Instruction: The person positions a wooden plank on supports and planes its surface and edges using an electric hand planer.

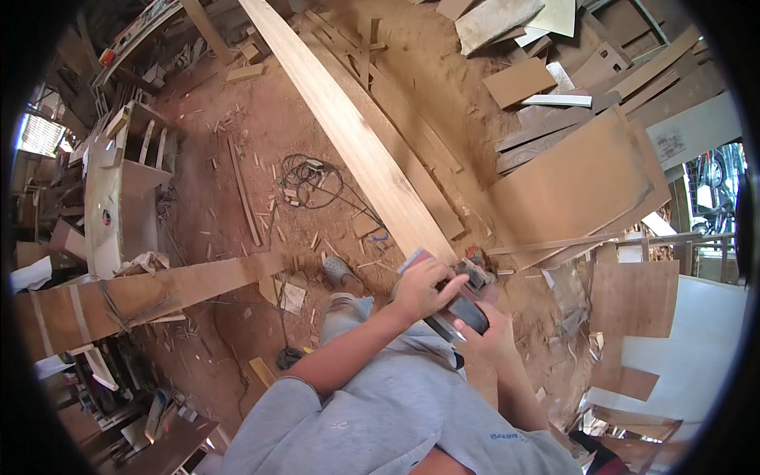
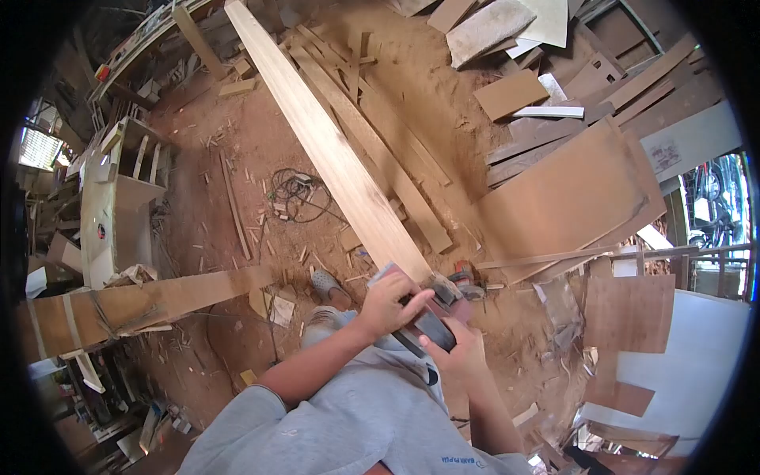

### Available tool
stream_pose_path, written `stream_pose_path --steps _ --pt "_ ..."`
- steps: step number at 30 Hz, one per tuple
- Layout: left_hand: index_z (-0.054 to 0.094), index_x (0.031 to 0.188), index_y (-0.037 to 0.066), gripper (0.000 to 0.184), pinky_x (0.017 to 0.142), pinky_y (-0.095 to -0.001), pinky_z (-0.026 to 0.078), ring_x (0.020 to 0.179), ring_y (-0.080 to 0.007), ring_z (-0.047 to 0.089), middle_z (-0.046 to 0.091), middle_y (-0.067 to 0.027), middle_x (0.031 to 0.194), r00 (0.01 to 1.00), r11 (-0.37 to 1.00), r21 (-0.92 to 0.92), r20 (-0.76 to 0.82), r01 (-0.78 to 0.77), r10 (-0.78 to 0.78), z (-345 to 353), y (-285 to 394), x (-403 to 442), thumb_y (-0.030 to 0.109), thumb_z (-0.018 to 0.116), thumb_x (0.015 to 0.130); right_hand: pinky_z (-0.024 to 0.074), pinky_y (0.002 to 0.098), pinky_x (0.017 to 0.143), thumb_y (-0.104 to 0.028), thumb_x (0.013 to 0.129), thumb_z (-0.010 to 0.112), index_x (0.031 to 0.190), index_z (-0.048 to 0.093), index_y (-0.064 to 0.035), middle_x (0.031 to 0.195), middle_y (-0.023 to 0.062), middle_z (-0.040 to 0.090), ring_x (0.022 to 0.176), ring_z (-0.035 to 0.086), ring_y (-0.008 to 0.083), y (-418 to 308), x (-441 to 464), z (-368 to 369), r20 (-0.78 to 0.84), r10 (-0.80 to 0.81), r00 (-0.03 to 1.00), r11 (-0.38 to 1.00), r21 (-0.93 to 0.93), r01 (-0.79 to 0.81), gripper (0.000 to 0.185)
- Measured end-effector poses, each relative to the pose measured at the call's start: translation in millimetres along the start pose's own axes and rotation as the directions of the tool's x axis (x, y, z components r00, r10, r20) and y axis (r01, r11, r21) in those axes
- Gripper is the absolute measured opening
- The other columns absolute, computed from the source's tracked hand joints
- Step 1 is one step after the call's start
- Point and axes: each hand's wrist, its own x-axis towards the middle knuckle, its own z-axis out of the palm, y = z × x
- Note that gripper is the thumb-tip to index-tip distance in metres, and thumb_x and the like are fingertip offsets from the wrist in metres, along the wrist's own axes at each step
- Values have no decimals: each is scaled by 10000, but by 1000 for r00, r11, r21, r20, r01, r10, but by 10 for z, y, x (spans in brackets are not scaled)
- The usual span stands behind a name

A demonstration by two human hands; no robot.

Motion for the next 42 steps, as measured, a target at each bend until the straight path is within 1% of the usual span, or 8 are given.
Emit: stream_pose_path --steps 7,13,20,25,34,37,40,42 --pt "535 1612 64 591 1341 -503 320 1587 -372 458 531 -189 1674 988 871 485 153 -78 3 -26 -1067 -298 427 567 1147 615 428 702 -356 911 887 1143 771 -30 874 195 784 768 801 356 428 -458 -167 24 65 998 973 -225 -58 416" --pt "314 1768 106 788 1389 -596 113 1725 -343 171 242 -133 1855 971 632 772 193 -60 -143 -307 -1528 -130 559 468 1142 618 454 707 -373 934 871 1164 758 -13 850 220 781 765 799 384 390 -527 31 -94 151 984 977 -134 -163 442" --pt "477 1658 82 662 1345 -602 250 1661 -382 334 386 -205 1775 988 732 663 -96 157 -125 -405 -1434 -324 415 625 1106 620 435 695 -374 930 877 1163 762 -21 849 192 787 749 804 352 413 -338 290 -78 91 993 989 -110 -99 438" --pt "772 1131 50 222 972 -429 600 1119 -336 761 792 -165 1167 967 990 -26 219 142 -133 -233 -275 -245 254 755 1046 617 414 667 -359 902 900 1140 770 -39 802 154 770 710 797 319 382 -361 263 -19 -20 1000 988 -151 17 419" --pt "681 675 57 422 637 -419 522 619 -315 645 630 -126 655 962 988 -130 267 87 -50 198 -255 -426 266 817 1016 605 434 619 -360 881 908 1102 778 -52 781 155 751 668 772 347 306 -361 144 68 -66 996 990 -123 74 401" --pt "706 766 57 365 756 -414 556 764 -322 698 712 -129 783 906 988 -118 421 102 -43 122 -282 -433 284 758 1047 613 444 637 -359 885 902 1099 773 -44 795 163 759 686 778 352 390 -368 113 116 -79 990 984 -153 97 401" --pt "741 955 29 164 835 -406 567 942 -295 735 741 -142 934 993 982 -148 8 -118 121 59 -227 -363 161 736 1053 617 447 649 -361 893 895 1102 763 -36 804 170 766 701 781 370 477 -382 200 34 -75 997 974 -210 81 409" --pt "738 1041 44 159 912 -425 554 1010 -327 711 749 -141 1002 989 979 -186 -102 85 -106 32 -508 -482 196 707 1070 617 458 656 -361 906 882 1115 753 -29 807 179 766 712 781 390 463 -390 220 -39 15 999 983 -181 -22 413"
